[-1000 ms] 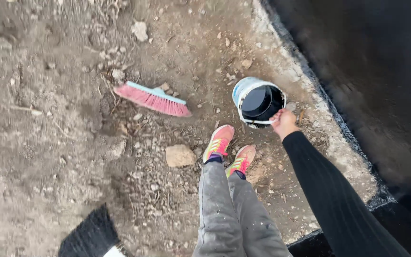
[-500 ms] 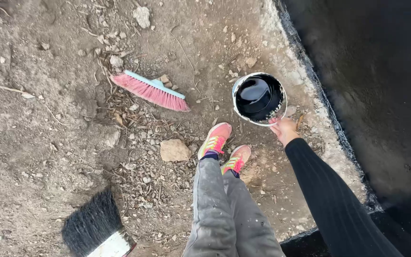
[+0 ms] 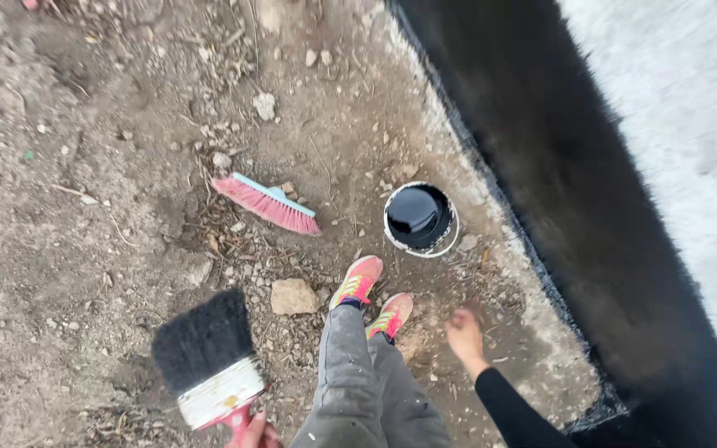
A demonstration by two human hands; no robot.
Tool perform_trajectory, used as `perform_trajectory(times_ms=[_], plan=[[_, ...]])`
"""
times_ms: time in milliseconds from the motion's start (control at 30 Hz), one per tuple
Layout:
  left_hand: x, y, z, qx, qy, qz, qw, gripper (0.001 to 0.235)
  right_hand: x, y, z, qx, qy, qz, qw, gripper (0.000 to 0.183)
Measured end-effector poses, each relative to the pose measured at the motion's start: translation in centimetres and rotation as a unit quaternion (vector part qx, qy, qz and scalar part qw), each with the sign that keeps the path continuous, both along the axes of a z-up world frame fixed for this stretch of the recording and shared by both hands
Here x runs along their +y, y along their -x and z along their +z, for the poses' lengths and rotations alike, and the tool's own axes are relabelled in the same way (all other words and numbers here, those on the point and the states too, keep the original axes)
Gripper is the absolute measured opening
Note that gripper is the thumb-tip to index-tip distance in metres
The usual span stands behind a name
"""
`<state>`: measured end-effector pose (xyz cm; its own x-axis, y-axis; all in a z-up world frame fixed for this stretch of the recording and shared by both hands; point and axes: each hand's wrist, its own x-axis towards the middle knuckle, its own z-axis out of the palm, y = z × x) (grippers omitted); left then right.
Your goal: Applying a black waterproof coating to the base of a concrete wall using a brush.
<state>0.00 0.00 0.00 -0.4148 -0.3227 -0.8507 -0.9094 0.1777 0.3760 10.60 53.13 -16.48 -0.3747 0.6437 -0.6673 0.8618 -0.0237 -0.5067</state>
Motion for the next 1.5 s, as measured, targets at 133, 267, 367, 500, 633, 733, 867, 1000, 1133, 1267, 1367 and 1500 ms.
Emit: perform_trajectory(times_ms=[133,267,367,500,633,733,867,1000,1133,1267,1367,1500], plan=[[8.6,4.0,7.3,0.011,-0.089,0.017,0.996,0.040,-1.4,3.3,8.3,0.099,0.124,-0.049,0.986,0.036],[11.5,6.8,13.1,0.068,-0.166,0.024,0.984,0.038,-5.3,4.9,17.0,0.179,0.217,-0.004,0.960,0.027],[10.3,9.3,5.0,0.101,-0.232,-0.063,0.966,0.045,-5.3,11.1,25.4,0.199,0.275,0.049,0.939,0.024],[18.4,15.1,19.0,0.078,-0.275,-0.043,0.957,0.044,-7.8,17.0,38.3,0.200,0.420,0.105,0.879,0.022],[20.8,18.2,19.1,0.124,-0.336,-0.017,0.934,0.044,-10.1,22.5,46.0,0.277,0.441,0.189,0.833,0.026],[21.3,20.1,19.9,0.227,-0.408,-0.037,0.884,0.046,-11.3,26.2,48.9,0.306,0.465,0.235,0.797,0.032],[22.0,23.1,23.3,0.242,-0.378,-0.147,0.881,0.042,-10.9,30.6,53.4,0.329,0.463,0.260,0.781,0.045],[27.1,28.3,34.2,0.213,-0.383,-0.287,0.852,0.045,-8.2,32.5,55.5,0.345,0.420,0.234,0.806,0.051],[29.5,31.2,38.1,0.185,-0.401,-0.355,0.824,0.071,-2.9,33.5,55.0,0.322,0.379,0.171,0.851,0.055],[28.4,34.2,36.4,0.221,-0.331,-0.473,0.786,0.070,3.8,33.7,51.7,0.268,0.213,0.101,0.934,0.047],[28.5,38.4,36.0,0.238,-0.272,-0.475,0.803,0.056,7.2,33.9,49.1,0.205,0.052,0.125,0.969,0.041],[28.0,44.4,36.3,0.233,-0.220,-0.411,0.854,0.047,8.3,33.5,44.7,0.105,-0.011,0.069,0.992,0.035]])
